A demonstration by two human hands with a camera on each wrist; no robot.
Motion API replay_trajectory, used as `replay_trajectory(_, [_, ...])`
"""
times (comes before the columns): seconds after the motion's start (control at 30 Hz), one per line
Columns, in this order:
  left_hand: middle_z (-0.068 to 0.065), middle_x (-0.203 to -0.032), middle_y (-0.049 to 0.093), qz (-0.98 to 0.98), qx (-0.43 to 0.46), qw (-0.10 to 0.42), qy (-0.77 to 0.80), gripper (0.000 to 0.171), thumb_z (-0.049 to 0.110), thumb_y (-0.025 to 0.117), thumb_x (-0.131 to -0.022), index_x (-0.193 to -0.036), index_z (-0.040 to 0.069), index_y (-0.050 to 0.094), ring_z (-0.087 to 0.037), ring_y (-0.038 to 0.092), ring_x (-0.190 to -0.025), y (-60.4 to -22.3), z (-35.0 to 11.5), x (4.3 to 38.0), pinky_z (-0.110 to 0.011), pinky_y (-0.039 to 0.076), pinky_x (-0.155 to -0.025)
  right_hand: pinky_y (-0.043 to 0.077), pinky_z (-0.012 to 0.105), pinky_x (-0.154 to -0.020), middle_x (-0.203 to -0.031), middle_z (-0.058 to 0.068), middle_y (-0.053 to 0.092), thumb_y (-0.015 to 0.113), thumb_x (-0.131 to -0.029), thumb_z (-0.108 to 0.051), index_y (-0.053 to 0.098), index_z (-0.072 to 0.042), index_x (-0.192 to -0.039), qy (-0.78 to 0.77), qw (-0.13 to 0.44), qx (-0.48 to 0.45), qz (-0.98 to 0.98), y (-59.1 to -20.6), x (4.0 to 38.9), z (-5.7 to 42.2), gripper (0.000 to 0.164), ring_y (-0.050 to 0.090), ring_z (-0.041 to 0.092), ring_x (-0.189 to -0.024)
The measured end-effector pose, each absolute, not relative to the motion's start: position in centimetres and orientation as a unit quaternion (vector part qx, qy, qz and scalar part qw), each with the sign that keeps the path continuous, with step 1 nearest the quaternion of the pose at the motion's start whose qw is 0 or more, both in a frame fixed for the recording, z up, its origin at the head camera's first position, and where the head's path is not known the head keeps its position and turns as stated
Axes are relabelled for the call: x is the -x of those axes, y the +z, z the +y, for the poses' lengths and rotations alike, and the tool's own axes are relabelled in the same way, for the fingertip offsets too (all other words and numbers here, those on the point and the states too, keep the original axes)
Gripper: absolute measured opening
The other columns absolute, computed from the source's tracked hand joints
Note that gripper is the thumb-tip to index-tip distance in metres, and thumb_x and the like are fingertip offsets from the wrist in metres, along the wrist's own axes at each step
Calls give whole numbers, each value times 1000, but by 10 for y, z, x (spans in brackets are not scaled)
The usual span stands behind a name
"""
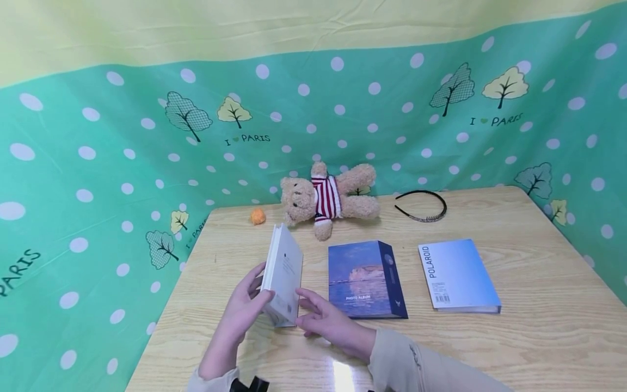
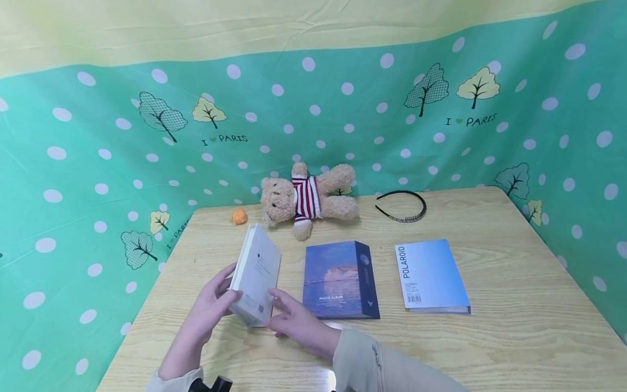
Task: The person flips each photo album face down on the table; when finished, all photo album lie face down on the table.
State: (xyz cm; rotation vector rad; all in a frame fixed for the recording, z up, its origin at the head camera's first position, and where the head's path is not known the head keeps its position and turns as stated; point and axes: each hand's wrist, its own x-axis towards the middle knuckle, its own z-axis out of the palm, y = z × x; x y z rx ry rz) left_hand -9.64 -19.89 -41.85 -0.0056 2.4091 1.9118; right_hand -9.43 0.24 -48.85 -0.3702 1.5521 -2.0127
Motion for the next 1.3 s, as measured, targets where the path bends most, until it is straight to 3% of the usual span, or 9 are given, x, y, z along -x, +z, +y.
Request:
replay_trajectory(0.43, [-27, -136, 50, 775, 39, 7, 631, 63, -3, 50, -88, -149, 5, 36, -36, 59, -110, -419, -214, 95, -37, 58, -71, 52, 46, -89, -151, 30, 28, 63, -92, -7, 28, -8, -153, -747, 279, 128, 589, -487, 96, 2, 70, 57, 34, -115])
replay_trajectory(0.67, [-30, -145, 38, 769, 33, 19, 638, 76, -5, 48, -89, -156, 17, 19, -42, 54, -117, -419, -218, 95, -42, 56, -78, 51, 45, -88, -150, 30, 28, 63, -93, -7, 29, -7, -153, -747, 278, 128, 590, -487, 95, 2, 69, 57, 33, -115])
replay_trajectory(0.9, [-26, -141, 45, 766, 37, 20, 641, 67, -5, 45, -89, -151, 16, 32, -37, 56, -112, -418, -220, 95, -41, 56, -77, 52, 41, -85, -150, 29, 32, 63, -92, -5, 28, -6, -153, -750, 277, 128, 587, -487, 95, 1, 70, 56, 36, -115])
replay_trajectory(1.1, [-24, -138, 48, 755, 57, 23, 653, 67, -5, 44, -88, -150, 17, 35, -31, 60, -104, -421, -223, 96, -37, 56, -74, 52, 37, -82, -149, 25, 35, 63, -91, -3, 27, -7, -154, -749, 280, 127, 587, -488, 96, 1, 72, 58, 35, -110])
replay_trajectory(1.3, [-24, -137, 49, 751, 64, 24, 656, 66, -5, 42, -88, -150, 16, 35, -25, 63, -95, -422, -225, 97, -34, 55, -70, 54, 39, -82, -150, 28, 32, 65, -89, -1, 18, -13, -157, -748, 268, 109, 598, -487, 96, 0, 84, 60, 33, -105])
